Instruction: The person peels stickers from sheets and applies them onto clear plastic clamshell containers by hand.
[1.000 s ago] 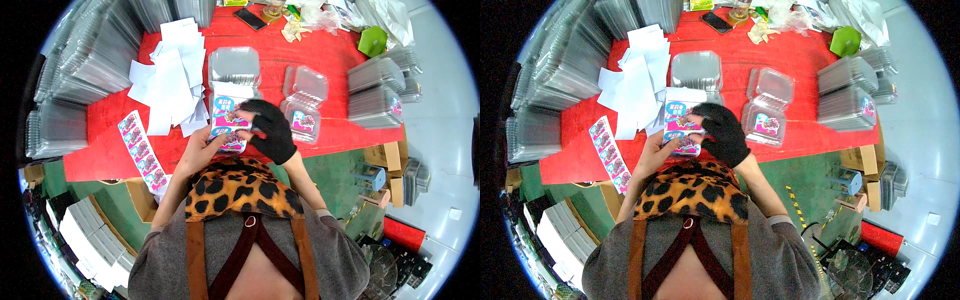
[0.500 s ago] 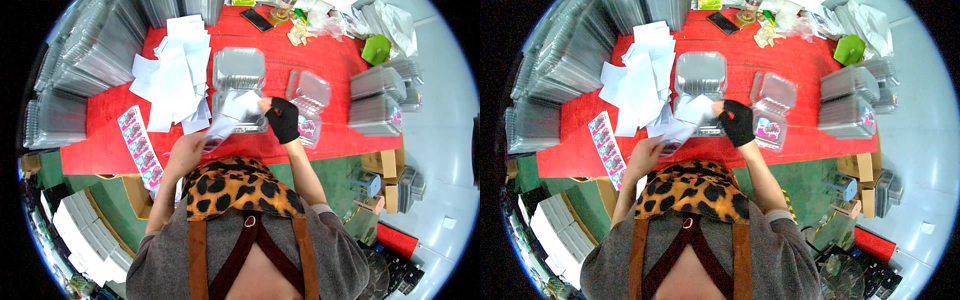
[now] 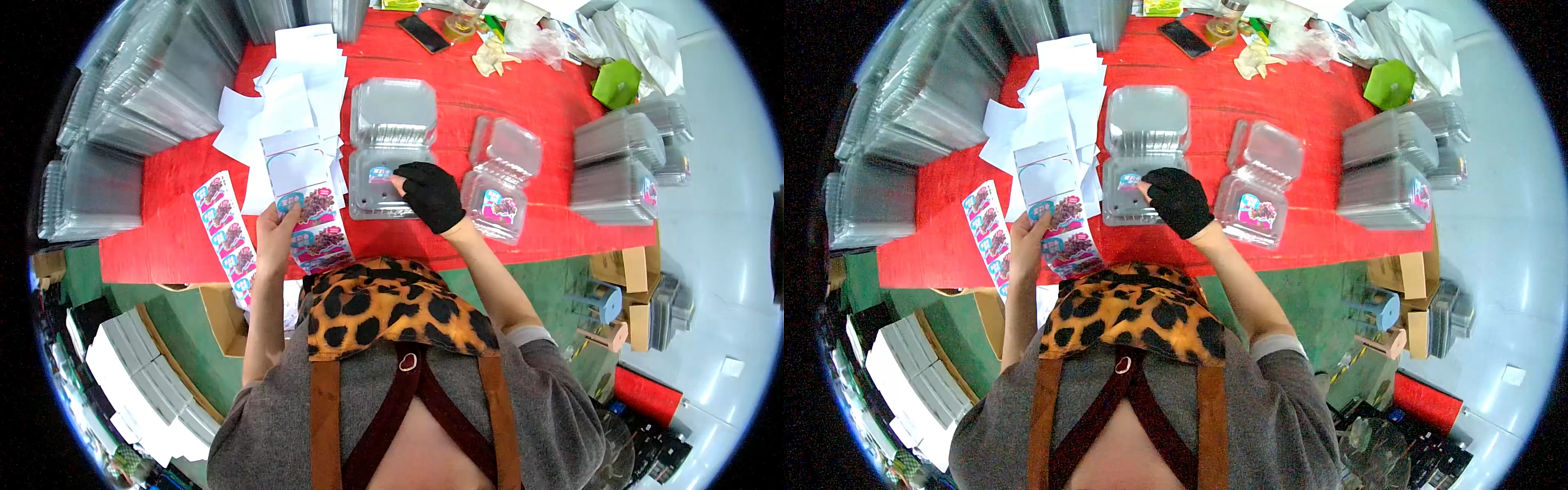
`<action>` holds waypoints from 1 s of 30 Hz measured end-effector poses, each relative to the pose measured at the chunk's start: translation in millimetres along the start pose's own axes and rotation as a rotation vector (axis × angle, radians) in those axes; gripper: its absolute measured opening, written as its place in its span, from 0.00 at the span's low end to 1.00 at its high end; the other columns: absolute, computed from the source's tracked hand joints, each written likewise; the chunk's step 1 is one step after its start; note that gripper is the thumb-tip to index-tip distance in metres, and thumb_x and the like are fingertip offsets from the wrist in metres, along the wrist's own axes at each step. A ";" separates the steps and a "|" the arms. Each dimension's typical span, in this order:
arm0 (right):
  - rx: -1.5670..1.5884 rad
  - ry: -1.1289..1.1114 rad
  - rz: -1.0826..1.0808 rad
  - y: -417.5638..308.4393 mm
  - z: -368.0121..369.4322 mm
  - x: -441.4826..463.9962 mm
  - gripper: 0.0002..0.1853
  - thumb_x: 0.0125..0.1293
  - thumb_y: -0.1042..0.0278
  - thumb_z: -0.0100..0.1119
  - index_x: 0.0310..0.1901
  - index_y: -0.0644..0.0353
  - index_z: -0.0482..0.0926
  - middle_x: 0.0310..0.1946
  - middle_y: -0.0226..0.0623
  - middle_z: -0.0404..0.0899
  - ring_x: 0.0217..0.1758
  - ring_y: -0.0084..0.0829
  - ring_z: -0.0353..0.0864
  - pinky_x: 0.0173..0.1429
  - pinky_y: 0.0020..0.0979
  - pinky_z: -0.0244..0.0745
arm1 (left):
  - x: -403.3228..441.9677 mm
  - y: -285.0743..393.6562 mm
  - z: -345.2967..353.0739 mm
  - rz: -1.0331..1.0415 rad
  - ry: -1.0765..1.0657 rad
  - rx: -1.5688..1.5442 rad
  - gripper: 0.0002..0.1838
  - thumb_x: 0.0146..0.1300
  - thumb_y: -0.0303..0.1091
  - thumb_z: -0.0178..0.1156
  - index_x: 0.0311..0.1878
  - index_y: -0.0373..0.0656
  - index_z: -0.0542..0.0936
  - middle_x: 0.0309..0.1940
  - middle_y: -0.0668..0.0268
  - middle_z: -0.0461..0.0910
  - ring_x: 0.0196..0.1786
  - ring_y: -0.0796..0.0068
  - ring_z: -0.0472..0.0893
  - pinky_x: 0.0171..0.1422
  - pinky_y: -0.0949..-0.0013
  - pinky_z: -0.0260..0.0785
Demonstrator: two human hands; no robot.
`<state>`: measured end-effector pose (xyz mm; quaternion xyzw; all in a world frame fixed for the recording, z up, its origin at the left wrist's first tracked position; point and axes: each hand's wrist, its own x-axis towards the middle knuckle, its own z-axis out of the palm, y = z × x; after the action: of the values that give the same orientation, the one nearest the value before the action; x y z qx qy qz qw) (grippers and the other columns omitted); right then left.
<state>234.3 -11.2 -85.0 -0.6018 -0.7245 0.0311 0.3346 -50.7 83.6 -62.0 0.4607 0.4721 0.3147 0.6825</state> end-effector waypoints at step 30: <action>0.046 -0.003 0.046 3.4 17.3 -15.1 0.09 0.59 0.69 0.64 0.40 0.60 0.83 0.43 0.40 0.83 0.49 0.39 0.81 0.50 0.36 0.78 | 5.4 -9.7 21.8 -0.215 0.002 -0.198 0.12 0.68 0.37 0.59 0.42 0.36 0.80 0.34 0.66 0.83 0.31 0.81 0.82 0.31 0.76 0.74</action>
<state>228.9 -17.5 -106.6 -0.6103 -0.7101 0.0559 0.3465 -28.4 77.4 -70.0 0.3376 0.4858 0.2852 0.7541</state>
